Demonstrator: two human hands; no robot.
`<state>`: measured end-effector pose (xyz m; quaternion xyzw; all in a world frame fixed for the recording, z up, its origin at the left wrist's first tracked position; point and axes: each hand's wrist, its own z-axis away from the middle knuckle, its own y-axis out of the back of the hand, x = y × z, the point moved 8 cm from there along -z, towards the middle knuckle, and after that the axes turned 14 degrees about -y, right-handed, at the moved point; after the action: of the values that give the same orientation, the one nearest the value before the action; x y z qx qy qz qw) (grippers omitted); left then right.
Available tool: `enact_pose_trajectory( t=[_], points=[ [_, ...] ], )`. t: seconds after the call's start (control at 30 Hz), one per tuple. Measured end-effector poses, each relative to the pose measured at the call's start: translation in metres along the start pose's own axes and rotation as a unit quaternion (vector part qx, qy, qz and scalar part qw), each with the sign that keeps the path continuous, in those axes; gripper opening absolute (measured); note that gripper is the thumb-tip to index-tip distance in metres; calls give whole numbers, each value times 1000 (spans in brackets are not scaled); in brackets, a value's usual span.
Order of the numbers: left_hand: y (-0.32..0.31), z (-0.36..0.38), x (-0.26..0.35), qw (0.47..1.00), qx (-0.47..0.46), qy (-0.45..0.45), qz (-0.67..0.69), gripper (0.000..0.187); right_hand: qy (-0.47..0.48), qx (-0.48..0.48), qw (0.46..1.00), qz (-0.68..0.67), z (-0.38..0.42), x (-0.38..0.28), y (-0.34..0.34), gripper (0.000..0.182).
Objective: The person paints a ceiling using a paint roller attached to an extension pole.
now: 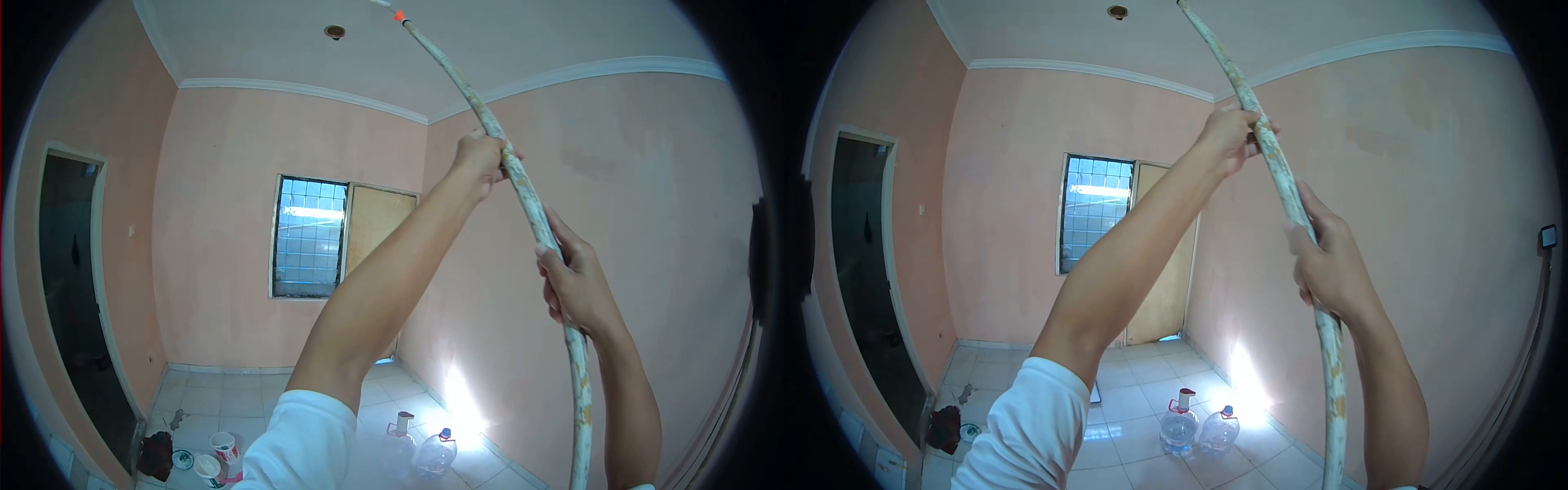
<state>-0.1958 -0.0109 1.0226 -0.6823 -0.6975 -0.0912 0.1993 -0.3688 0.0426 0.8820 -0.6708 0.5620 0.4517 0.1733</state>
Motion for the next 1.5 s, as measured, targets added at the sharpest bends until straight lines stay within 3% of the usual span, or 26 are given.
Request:
enact_pose_trajectory(
  t=[0.27, 0.87, 1.17, 1.33, 1.5],
  points=[
    [107, -56, -25, 999, 21, 28, -16, 18, 16, -4, 1000, 19, -88, 2, -77, 61],
    [229, -97, -69, 996, 37, 36, -71, 19, 29, -53, 998, -19, -182, 25, -173, 59],
    [208, -74, -34, 998, 19, 25, -62, 18, 12, -64, 997, -45, -142, 8, -168, 60],
    [158, -42, -8, 999, 17, 13, -42, 21, -1, -40, 998, -42, -91, 0, -136, 62],
    [102, 9, 58, 1000, -12, -8, -26, 32, -8, -40, 997, -63, -1, -37, -112, 62]
  ],
)
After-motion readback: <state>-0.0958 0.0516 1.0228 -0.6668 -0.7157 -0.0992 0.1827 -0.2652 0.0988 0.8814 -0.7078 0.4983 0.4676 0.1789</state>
